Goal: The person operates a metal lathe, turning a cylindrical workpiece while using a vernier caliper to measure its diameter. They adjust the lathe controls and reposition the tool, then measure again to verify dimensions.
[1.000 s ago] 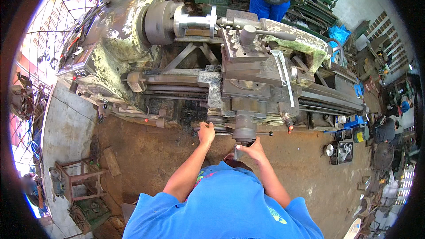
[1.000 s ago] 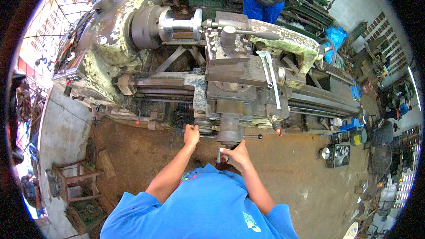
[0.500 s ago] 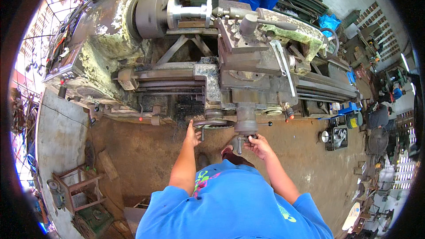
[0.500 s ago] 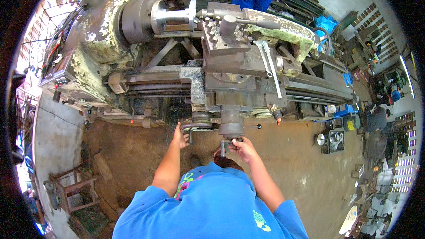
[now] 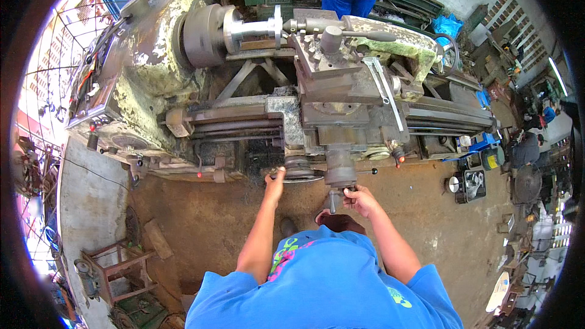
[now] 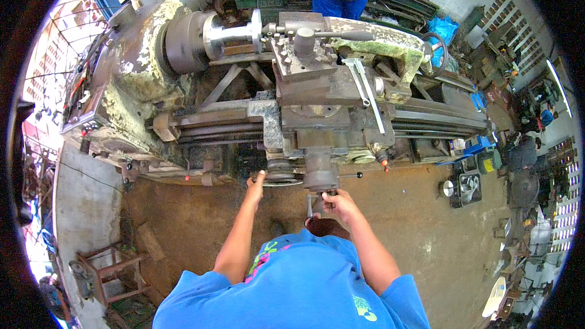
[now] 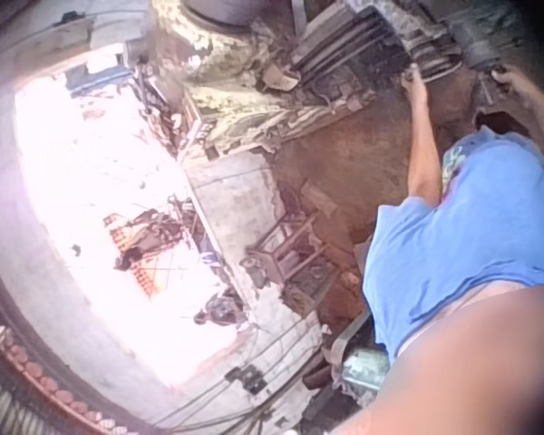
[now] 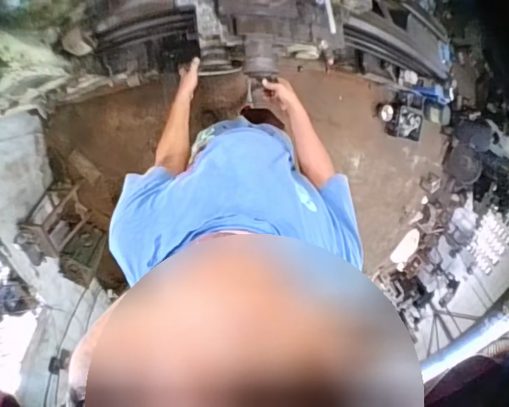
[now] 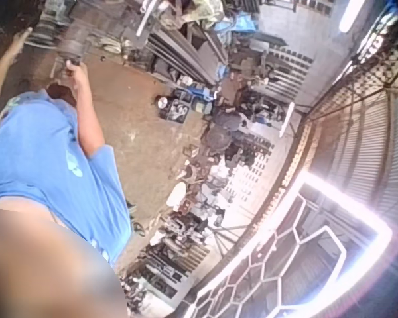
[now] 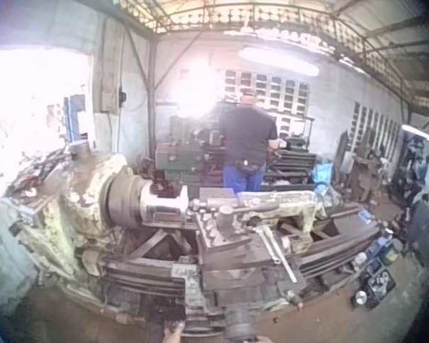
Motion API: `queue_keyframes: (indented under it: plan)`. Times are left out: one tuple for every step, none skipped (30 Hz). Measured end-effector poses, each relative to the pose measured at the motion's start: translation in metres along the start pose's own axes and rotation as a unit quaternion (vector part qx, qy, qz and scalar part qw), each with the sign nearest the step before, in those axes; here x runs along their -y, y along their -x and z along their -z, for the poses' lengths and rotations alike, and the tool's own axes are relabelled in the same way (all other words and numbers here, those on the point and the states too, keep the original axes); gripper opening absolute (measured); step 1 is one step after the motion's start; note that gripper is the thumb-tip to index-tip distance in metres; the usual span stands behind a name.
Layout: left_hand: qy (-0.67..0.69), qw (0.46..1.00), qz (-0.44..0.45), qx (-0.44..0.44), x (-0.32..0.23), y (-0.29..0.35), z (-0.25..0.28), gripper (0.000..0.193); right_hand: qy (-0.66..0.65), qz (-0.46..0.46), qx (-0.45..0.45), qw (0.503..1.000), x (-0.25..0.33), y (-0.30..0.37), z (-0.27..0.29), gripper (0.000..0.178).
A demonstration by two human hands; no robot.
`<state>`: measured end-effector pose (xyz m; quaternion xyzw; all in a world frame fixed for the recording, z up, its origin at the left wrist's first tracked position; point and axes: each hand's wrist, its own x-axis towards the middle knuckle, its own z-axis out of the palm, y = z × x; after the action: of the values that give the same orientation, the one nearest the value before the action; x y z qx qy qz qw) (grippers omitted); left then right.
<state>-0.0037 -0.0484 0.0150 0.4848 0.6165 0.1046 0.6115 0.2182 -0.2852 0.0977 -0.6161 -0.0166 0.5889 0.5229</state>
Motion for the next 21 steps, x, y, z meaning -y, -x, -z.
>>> queue_keyframes:
  plan:
    - [-0.068,0.997,-0.019,-0.013,-0.009,0.020,-0.006,0.122,0.006,-0.006,-0.005,1.000,0.000,-0.002,0.002,0.037]
    - [-0.135,0.990,-0.041,-0.010,-0.019,0.037,-0.018,0.121,0.013,-0.011,0.008,1.000,0.000,-0.004,0.004,0.038]
    - [-0.199,0.977,-0.070,-0.021,-0.026,0.053,-0.028,0.122,0.024,-0.019,0.014,0.999,0.000,-0.006,0.008,0.039]
    - [-0.223,0.972,-0.074,-0.018,-0.031,0.066,-0.041,0.122,0.036,-0.028,0.013,0.999,-0.001,-0.008,0.013,0.041]
    - [-0.252,0.965,-0.071,-0.013,-0.034,0.075,-0.050,0.122,0.044,-0.029,0.066,0.996,-0.003,-0.011,0.020,0.043]
    - [-0.220,0.974,-0.047,0.008,-0.034,0.080,-0.056,0.120,0.053,-0.031,0.111,0.992,-0.005,-0.015,0.031,0.046]
    - [-0.205,0.978,-0.043,-0.015,-0.033,0.081,-0.061,0.120,0.063,-0.040,0.154,0.985,-0.009,-0.020,0.045,0.049]
    - [-0.189,0.980,-0.043,-0.041,-0.029,0.080,-0.062,0.119,0.067,-0.072,0.193,0.976,-0.013,-0.027,0.064,0.054]
    - [-0.170,0.982,-0.042,-0.069,-0.024,0.078,-0.062,0.119,0.078,-0.100,0.185,0.975,-0.016,-0.037,0.087,0.055]
    - [-0.158,0.981,-0.074,-0.088,-0.018,0.074,-0.061,0.118,0.095,-0.135,0.168,0.972,-0.020,-0.049,0.115,0.056]
    - [-0.075,0.995,-0.034,-0.058,-0.012,0.072,-0.057,0.113,0.110,-0.158,0.168,0.967,-0.024,-0.064,0.147,0.056]
    - [-0.035,0.998,-0.028,-0.049,-0.007,0.070,-0.053,0.109,0.127,-0.158,0.086,0.975,-0.031,-0.080,0.180,0.048]
    - [0.017,1.000,0.006,-0.026,-0.003,0.072,-0.047,0.104,0.115,-0.143,0.004,0.983,-0.038,-0.100,0.214,0.044]
    - [-0.040,0.996,-0.019,-0.076,-0.003,0.076,-0.043,0.095,0.109,-0.127,-0.087,0.982,-0.043,-0.121,0.249,0.041]
    - [-0.094,0.987,-0.024,-0.124,-0.006,0.083,-0.040,0.087,0.126,-0.113,-0.120,0.978,-0.045,-0.139,0.285,0.037]
    - [-0.085,0.980,-0.035,-0.174,-0.014,0.091,-0.037,0.079,0.154,-0.121,-0.203,0.959,-0.048,-0.156,0.318,0.033]
    - [-0.079,0.972,-0.009,-0.220,-0.025,0.102,-0.038,0.071,0.195,-0.118,-0.209,0.951,-0.050,-0.174,0.345,0.034]
    - [-0.073,0.958,-0.062,-0.270,-0.042,0.113,-0.039,0.062,0.242,-0.127,-0.244,0.930,-0.051,-0.189,0.364,0.035]
    - [-0.063,0.946,-0.069,-0.311,-0.062,0.126,-0.043,0.053,0.293,-0.156,-0.299,0.895,-0.050,-0.200,0.378,0.037]
    - [-0.040,0.928,-0.147,-0.340,-0.084,0.140,-0.051,0.047,0.269,-0.153,-0.269,0.912,-0.045,-0.208,0.388,0.040]
    - [-0.013,0.911,-0.197,-0.362,-0.106,0.157,-0.061,0.041,0.253,-0.170,-0.259,0.917,-0.039,-0.215,0.391,0.043]
